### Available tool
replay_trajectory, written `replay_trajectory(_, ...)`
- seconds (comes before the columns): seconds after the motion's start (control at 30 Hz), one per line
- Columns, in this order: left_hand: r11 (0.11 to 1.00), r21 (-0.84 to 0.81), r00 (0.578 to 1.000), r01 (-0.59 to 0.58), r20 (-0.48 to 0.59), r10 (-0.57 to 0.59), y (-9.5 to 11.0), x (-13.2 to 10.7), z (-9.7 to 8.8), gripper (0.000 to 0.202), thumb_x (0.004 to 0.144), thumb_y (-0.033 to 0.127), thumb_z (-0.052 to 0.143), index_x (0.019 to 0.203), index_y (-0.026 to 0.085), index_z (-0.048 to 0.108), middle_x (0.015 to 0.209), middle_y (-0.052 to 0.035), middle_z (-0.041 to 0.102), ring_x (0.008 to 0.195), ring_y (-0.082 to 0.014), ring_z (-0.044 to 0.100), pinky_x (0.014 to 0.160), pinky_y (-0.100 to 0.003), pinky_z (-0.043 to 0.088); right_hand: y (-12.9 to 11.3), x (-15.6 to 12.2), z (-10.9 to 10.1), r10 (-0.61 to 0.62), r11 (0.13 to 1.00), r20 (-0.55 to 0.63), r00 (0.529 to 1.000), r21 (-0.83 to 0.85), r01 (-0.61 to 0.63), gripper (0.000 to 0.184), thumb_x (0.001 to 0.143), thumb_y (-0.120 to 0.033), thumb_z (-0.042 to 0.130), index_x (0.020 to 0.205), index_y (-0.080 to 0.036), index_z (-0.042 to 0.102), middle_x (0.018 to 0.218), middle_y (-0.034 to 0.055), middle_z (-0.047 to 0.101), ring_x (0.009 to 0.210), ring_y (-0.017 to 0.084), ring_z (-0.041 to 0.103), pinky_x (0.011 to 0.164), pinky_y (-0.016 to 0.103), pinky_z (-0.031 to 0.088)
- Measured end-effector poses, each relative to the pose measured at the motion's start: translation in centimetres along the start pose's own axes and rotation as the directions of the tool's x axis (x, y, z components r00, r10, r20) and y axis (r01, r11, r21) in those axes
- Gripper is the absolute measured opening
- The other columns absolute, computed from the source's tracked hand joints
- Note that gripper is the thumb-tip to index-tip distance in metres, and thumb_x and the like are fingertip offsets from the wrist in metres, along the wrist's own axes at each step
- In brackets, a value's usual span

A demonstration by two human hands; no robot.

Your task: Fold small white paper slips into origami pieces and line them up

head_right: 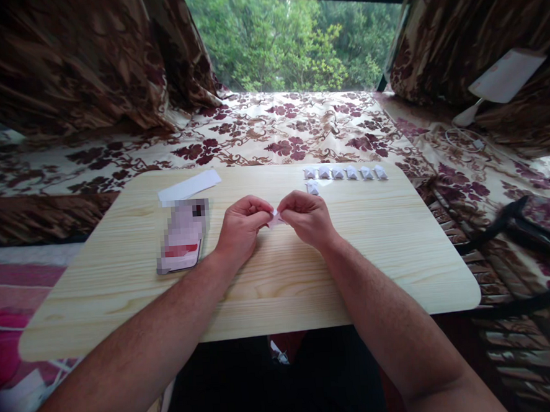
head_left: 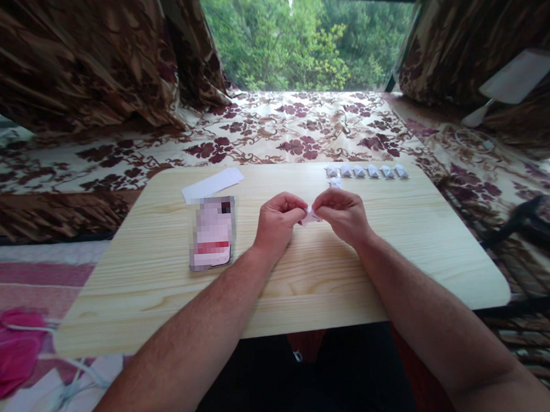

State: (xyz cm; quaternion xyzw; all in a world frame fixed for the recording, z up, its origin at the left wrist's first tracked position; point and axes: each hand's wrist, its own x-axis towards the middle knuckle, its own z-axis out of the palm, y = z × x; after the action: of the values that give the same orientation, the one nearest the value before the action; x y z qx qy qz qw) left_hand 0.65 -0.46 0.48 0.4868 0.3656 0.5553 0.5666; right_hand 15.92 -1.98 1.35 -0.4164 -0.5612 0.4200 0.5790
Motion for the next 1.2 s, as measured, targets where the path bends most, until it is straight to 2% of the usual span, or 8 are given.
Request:
replay_trajectory(0.17, 0.993, -0.071, 0.995, 0.091, 0.034, -0.089, 0.3, -0.04, -0.01, 0.013, 0.068, 0.023, 0.078, 0.074, 0.018, 0.068, 0.059, 0.0019, 0.063, 0.055, -0.0108, 0.057, 0.052, -0.022, 0.046, 0.14, -0.03, 0.02, -0.008, 1.0, 0.009, 1.0, 0.011, 0.008, 0.003, 0.069, -0.017, 0.069, 0.068, -0.02, 0.069, 0.059, -0.003, 0.062, 0.054, 0.01, 0.049, 0.053, 0.027, 0.038)
replay_trajectory(0.33, 1.0, -0.009, 1.0, 0.029, 0.008, -0.029, 0.14, 0.01, 0.01, 0.017, 0.065, 0.021, 0.08, 0.076, 0.017, 0.067, 0.059, 0.003, 0.062, 0.053, -0.0093, 0.055, 0.052, -0.022, 0.044, 0.31, 0.0, 0.27, -0.002, 1.0, 0.007, 1.0, 0.014, 0.002, 0.003, 0.07, -0.02, 0.069, 0.071, -0.02, 0.067, 0.061, -0.0028, 0.063, 0.053, 0.01, 0.051, 0.052, 0.027, 0.041)
replay_trajectory(0.53, 0.997, 0.067, 0.999, -0.048, -0.012, 0.049, 0.11, -0.01, -0.13, 0.015, 0.066, 0.017, 0.078, 0.076, 0.018, 0.068, 0.064, 0.0035, 0.062, 0.056, -0.0083, 0.053, 0.053, -0.021, 0.043, 0.04, 0.13, 0.4, 0.053, 0.996, 0.028, 0.998, 0.074, -0.055, 0.022, 0.07, -0.021, 0.073, 0.091, -0.02, 0.067, 0.066, -0.0026, 0.067, 0.054, 0.01, 0.056, 0.053, 0.026, 0.045)
replay_trajectory(0.8, 0.98, 0.162, 0.992, -0.116, -0.022, 0.121, 0.57, -0.28, -0.06, 0.016, 0.067, 0.019, 0.078, 0.077, 0.017, 0.067, 0.068, 0.0022, 0.064, 0.059, -0.0091, 0.056, 0.054, -0.021, 0.045, 0.11, 0.45, 0.14, 0.165, 0.986, 0.034, 0.986, 0.031, -0.166, 0.017, 0.068, -0.028, 0.078, 0.078, -0.017, 0.069, 0.067, -0.0003, 0.069, 0.058, 0.012, 0.062, 0.057, 0.027, 0.052)
replay_trajectory(1.03, 0.963, 0.205, 0.984, -0.175, -0.008, 0.18, 0.44, -0.24, -0.11, 0.017, 0.068, 0.018, 0.078, 0.082, 0.018, 0.068, 0.069, 0.0024, 0.062, 0.059, -0.0086, 0.053, 0.055, -0.021, 0.043, 0.22, 0.51, 0.06, 0.141, 0.99, 0.042, 0.989, 0.009, -0.142, 0.011, 0.069, -0.024, 0.076, 0.072, -0.016, 0.069, 0.061, -0.0009, 0.066, 0.055, 0.01, 0.055, 0.053, 0.025, 0.043)
replay_trajectory(1.2, 0.962, 0.206, 0.984, -0.176, -0.001, 0.18, 0.39, -0.22, -0.13, 0.018, 0.069, 0.016, 0.076, 0.085, 0.018, 0.067, 0.071, 0.0021, 0.063, 0.059, -0.0084, 0.052, 0.055, -0.021, 0.042, 0.14, 0.48, 0.07, 0.134, 0.991, 0.037, 0.99, 0.021, -0.135, 0.009, 0.069, -0.023, 0.075, 0.072, -0.016, 0.069, 0.062, -0.001, 0.066, 0.057, 0.01, 0.055, 0.054, 0.025, 0.041)
